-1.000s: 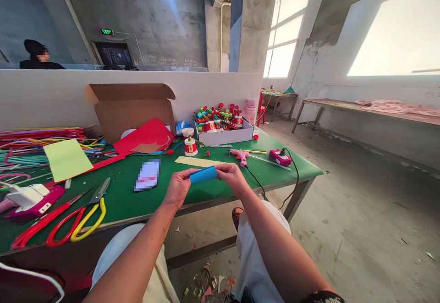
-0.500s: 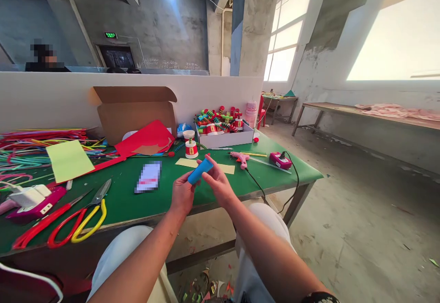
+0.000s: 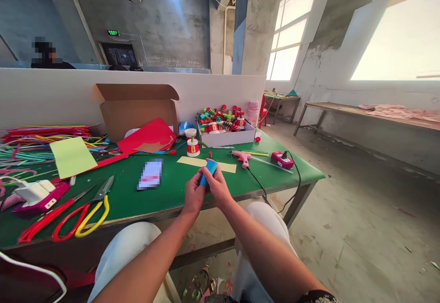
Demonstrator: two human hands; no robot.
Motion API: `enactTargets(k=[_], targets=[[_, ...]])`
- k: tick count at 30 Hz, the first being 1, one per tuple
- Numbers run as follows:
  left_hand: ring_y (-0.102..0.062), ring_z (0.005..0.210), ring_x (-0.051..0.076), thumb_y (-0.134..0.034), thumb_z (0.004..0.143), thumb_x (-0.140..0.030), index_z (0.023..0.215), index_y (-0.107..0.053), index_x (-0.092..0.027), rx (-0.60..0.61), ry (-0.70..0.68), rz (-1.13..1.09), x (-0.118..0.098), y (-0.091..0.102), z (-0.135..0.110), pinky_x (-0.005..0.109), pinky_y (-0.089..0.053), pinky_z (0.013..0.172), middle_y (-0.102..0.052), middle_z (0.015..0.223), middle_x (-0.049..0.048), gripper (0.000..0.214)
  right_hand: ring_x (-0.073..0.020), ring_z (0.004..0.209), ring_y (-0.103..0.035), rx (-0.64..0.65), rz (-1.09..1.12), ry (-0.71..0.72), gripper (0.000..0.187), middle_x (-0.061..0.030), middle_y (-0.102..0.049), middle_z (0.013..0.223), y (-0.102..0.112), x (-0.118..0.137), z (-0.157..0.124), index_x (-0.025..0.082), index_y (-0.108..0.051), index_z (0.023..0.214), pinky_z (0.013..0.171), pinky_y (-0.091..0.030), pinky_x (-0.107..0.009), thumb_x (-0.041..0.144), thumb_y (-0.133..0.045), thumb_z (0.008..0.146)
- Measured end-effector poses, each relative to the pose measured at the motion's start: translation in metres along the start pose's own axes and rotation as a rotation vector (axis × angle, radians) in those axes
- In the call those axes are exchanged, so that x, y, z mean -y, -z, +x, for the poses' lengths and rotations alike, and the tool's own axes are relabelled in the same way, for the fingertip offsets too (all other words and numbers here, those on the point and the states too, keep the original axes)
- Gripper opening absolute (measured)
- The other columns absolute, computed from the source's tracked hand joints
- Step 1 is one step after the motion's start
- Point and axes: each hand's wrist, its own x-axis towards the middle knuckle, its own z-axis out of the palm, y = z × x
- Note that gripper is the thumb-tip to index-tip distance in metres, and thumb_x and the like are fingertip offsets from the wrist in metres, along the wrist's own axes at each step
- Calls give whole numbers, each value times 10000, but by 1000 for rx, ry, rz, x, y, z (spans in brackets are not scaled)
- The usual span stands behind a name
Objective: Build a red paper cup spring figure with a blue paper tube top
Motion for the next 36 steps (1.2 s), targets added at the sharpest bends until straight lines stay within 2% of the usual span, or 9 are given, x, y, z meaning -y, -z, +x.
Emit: enactTargets(k=[5,11,16,18,20,23,28,32,36], targets=[[-593,712,183,-584,720,-320,938,-695,-174,-24,-117,193,6,4,1,240,-443,605,-668,709,3,284,-108,642,-482,-36,70,-14,481,25,-567,795,2,1,2,229,-529,988,503,-362,-215,536,-719,670],[-481,564,140,-503,758,-241,805,-628,-191,-43,-208,459,4,4,-1,225,-330,528,-601,619,-16,142,-106,627,-488,-18,86,-38,433,31,-572,762,4,-3,4,224,-518,875,498,-361,-214,494,-754,632],[-508,546,149,-584,734,-275,965,-657,-202,139,-151,431,-2,6,1,239,-364,547,-616,624,-15,253,-115,652,-533,-120,63,-20,376,36,-576,726,15,-1,13,224,-520,833,556,-422,-229,460,-737,637],[-510,534,144,-618,714,-312,952,-661,-193,181,-101,361,-6,13,9,240,-375,545,-594,588,-25,270,-123,690,-567,-141,81,-14,387,38,-583,728,23,3,16,225,-518,843,608,-459,-242,439,-754,624],[-524,554,142,-627,702,-340,899,-662,-180,118,-79,295,-11,24,19,240,-385,548,-597,608,-17,256,-127,691,-583,-85,79,-55,413,48,-577,703,29,8,15,226,-526,895,621,-482,-259,416,-770,621],[-575,669,153,-653,700,-359,886,-685,-175,25,-133,261,-21,39,33,248,-430,622,-653,738,20,264,-119,630,-572,111,-4,-147,454,68,-562,654,34,12,8,218,-534,981,607,-508,-283,378,-785,638],[-622,908,206,-624,777,-381,913,-745,-199,219,-241,331,-35,48,36,287,-478,761,-705,1015,79,258,-107,557,-560,348,-212,-142,353,87,-571,594,34,10,-2,212,-520,935,609,-512,-293,386,-740,720],[-629,1034,256,-629,792,-364,894,-773,-228,354,-293,392,-39,46,31,353,-493,888,-723,1044,88,224,-106,552,-559,387,-288,-96,323,87,-590,611,34,9,-2,210,-533,955,581,-462,-263,367,-717,741],[-630,1050,261,-620,805,-382,880,-780,-227,356,-264,376,-40,45,30,354,-492,895,-728,1051,84,234,-111,565,-569,401,-279,-131,342,75,-601,617,34,9,-1,201,-547,988,600,-452,-263,369,-723,748]])
